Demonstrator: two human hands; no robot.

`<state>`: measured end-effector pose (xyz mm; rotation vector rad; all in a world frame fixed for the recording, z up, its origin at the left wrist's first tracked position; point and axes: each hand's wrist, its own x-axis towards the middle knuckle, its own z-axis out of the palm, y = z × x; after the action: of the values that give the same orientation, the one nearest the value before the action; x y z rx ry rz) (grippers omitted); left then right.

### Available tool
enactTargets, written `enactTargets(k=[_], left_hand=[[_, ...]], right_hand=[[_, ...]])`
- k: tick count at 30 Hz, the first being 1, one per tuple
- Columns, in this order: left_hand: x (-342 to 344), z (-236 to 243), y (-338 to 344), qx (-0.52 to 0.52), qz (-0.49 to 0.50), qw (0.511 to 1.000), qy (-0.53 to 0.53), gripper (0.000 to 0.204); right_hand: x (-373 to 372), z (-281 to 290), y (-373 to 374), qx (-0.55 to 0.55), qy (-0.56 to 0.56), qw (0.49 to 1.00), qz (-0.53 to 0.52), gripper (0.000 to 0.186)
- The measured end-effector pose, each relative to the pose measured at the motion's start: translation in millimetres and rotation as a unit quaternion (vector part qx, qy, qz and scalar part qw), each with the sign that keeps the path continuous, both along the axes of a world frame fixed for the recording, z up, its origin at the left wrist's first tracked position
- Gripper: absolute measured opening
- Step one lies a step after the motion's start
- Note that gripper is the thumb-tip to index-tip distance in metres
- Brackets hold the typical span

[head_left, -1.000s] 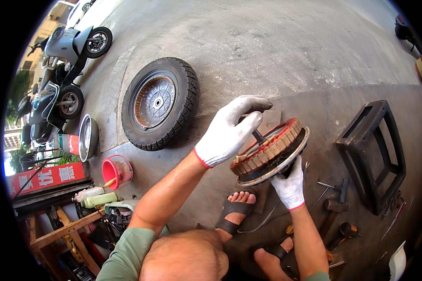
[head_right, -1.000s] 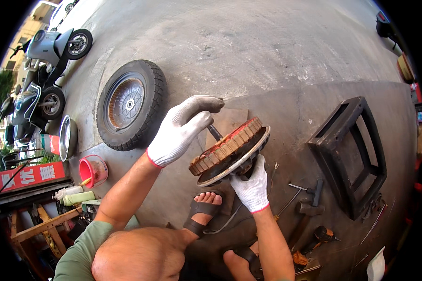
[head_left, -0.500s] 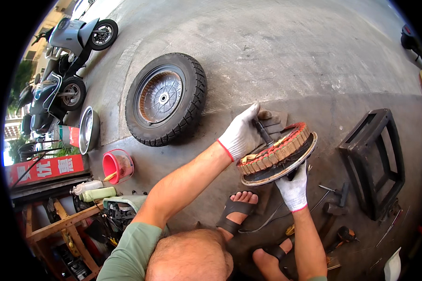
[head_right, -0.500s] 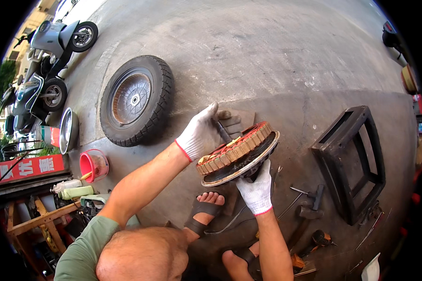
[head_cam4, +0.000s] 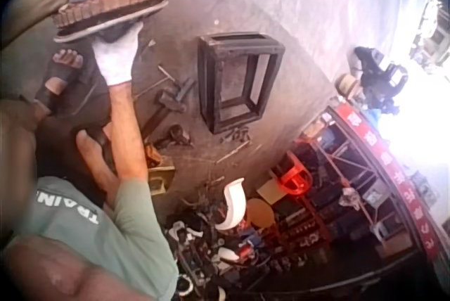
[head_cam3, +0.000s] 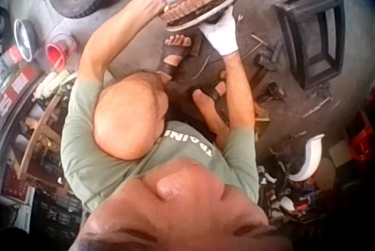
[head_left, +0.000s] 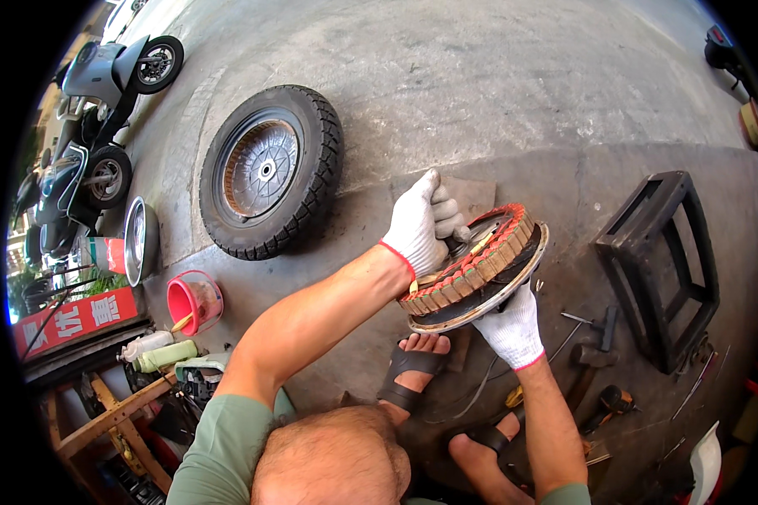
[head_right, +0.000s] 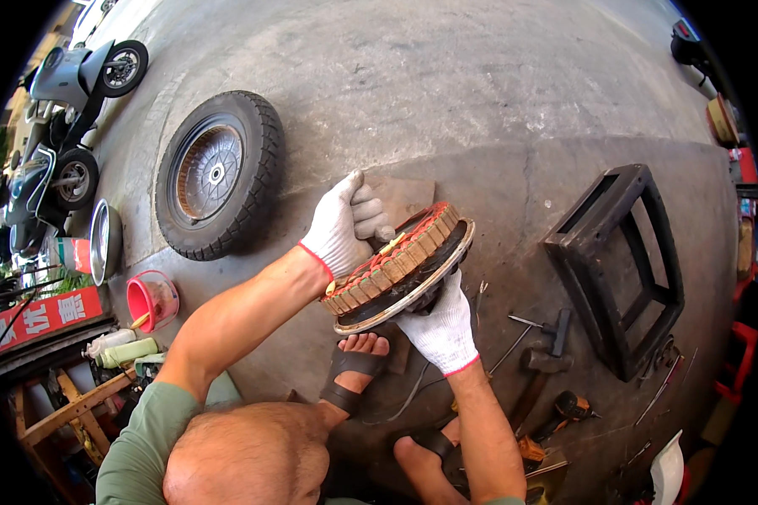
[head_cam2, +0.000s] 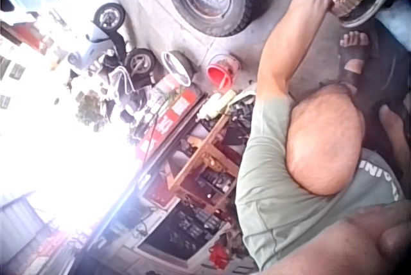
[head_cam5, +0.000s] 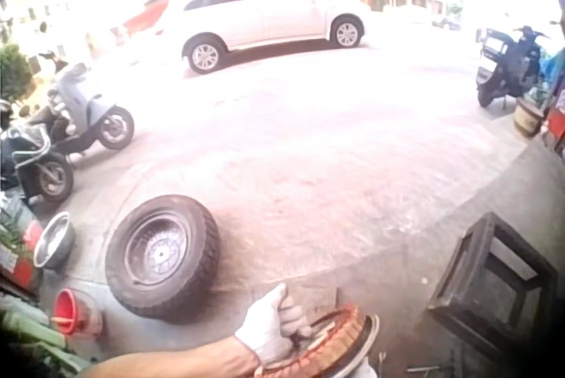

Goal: The person disassembles a mechanical hub component by hand and with a hammer, then uses a screwdriver to pry internal elements before finally separating the stator from the housing.

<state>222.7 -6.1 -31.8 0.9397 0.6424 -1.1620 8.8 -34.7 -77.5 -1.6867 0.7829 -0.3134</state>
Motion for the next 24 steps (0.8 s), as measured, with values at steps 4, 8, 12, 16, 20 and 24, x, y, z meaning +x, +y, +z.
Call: enactTargets(k=[4,8,12,16,20,24], left_hand=[[6.2,15.7,10.0,-0.042,0.004,0.999,-0.009,0.048],[17.1,32.6,19.3,-0.058,0.026,0.998,-0.005,0.051],[18.0,41.7,23.1,-0.064,0.032,0.997,0.006,0.051],[14.2,43.8,27.1,-0.052,0.039,0.998,0.007,0.052],[11.3,41.1,33.1,-0.050,0.037,0.998,0.009,0.052],[13.4,36.0,40.0,-0.062,0.048,0.997,0.018,0.053]], right_hand=[[-3.9,3.1,0.4,0.031,-0.010,0.999,0.011,0.089],[-10.2,11.2,3.8,0.061,-0.050,0.997,0.005,0.086],[-13.1,20.4,4.5,0.027,-0.005,0.999,0.025,0.088],[-14.4,28.8,2.4,0.070,-0.011,0.997,0.035,0.089],[-17.7,37.4,2.2,0.078,-0.014,0.996,0.043,0.084],[-23.3,45.5,5.8,0.176,-0.017,0.984,0.031,0.076]])
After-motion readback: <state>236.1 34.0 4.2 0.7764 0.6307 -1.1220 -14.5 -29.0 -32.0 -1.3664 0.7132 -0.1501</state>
